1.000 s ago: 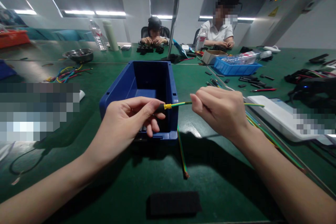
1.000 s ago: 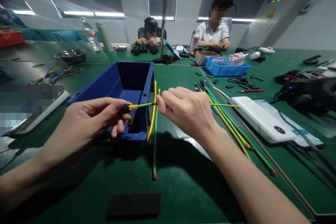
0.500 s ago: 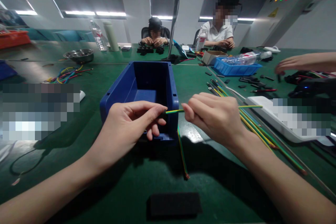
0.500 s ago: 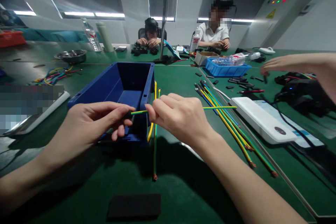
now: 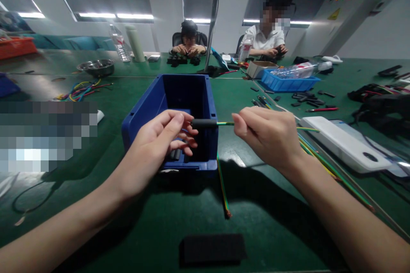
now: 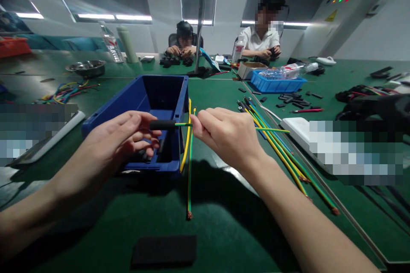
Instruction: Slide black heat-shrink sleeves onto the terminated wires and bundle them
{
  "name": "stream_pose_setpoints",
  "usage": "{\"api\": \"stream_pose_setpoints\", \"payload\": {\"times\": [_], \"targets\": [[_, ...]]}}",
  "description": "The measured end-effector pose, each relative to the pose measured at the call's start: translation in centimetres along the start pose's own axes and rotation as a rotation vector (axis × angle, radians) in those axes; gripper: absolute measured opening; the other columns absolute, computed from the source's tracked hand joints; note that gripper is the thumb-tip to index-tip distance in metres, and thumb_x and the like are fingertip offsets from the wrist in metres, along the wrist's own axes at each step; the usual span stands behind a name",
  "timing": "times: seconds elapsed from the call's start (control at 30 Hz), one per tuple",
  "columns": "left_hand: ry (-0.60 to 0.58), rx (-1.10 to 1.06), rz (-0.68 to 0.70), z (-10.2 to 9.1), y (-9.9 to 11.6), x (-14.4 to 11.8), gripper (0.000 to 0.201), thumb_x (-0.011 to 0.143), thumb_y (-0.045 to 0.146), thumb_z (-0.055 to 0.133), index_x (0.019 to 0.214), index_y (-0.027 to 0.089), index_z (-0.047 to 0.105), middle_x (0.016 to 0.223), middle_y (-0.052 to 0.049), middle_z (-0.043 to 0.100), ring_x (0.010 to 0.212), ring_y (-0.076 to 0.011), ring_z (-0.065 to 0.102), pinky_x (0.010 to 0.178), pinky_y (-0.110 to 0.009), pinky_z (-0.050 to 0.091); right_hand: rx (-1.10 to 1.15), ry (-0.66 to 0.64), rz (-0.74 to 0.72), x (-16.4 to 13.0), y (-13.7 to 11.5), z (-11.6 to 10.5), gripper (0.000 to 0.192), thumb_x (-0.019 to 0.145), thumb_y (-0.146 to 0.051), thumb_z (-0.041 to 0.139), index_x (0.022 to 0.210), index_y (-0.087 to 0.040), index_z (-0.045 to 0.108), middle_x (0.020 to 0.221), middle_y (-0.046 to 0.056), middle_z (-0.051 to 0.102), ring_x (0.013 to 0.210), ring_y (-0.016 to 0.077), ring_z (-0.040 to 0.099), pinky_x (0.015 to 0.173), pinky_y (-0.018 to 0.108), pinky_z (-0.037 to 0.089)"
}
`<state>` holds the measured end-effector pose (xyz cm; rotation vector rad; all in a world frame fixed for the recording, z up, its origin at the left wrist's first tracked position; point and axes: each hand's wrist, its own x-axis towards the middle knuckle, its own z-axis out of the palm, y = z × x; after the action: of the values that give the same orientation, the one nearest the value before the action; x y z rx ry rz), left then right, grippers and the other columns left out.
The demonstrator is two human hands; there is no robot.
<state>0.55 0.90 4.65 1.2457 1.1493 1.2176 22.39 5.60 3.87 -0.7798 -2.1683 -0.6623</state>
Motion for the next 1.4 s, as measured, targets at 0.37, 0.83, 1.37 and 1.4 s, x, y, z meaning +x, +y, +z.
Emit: {"api": "stream_pose_setpoints", "payload": {"times": [0.37, 0.83, 1.37, 1.4], "targets": [[0.002, 0.034, 0.095, 0.00, -0.23, -0.16, 0.024, 0.085, 0.037, 0.071, 0.095, 0.015, 0.068, 0.079, -0.002, 0.070, 0.065, -0.0109, 0.066, 0.058, -0.017, 0.053, -0.003, -0.003, 0.008, -0.10, 0.35, 0.07, 0.041, 0.098, -0.024, 0.046, 0.059, -0.021, 0.037, 0.051, -0.004, 0.044, 0.047, 0.0095, 0.037, 0.049, 0.027, 0.025], [0.014, 0.148, 0.098, -0.03, 0.05, -0.50, 0.022, 0.084, 0.041, 0.071, 0.090, 0.021, 0.076, 0.074, 0.000, 0.071, 0.058, -0.0105, 0.061, 0.054, -0.018, 0.048, 0.001, -0.025, -0.020, -0.12, 0.29, 0.08, 0.039, 0.098, -0.024, 0.046, 0.059, -0.021, 0.039, 0.052, -0.004, 0.047, 0.048, 0.0093, 0.039, 0.049, 0.027, 0.025], [-0.041, 0.040, 0.036, 0.05, 0.08, -0.18, 0.025, 0.087, 0.039, 0.068, 0.100, 0.017, 0.065, 0.080, -0.004, 0.075, 0.067, -0.0135, 0.069, 0.060, -0.019, 0.054, -0.022, 0.003, -0.056, 0.10, 0.13, -0.29, 0.041, 0.098, -0.025, 0.048, 0.058, -0.021, 0.039, 0.052, -0.004, 0.049, 0.049, 0.0104, 0.037, 0.049, 0.028, 0.025], [-0.055, 0.042, 0.035, 0.03, 0.05, -0.20, 0.026, 0.088, 0.040, 0.067, 0.099, 0.017, 0.064, 0.079, -0.004, 0.075, 0.066, -0.0139, 0.069, 0.060, -0.020, 0.054, -0.026, 0.006, -0.056, 0.10, 0.11, -0.32, 0.041, 0.098, -0.026, 0.049, 0.058, -0.021, 0.040, 0.052, -0.003, 0.049, 0.050, 0.0106, 0.038, 0.049, 0.028, 0.025]]}}
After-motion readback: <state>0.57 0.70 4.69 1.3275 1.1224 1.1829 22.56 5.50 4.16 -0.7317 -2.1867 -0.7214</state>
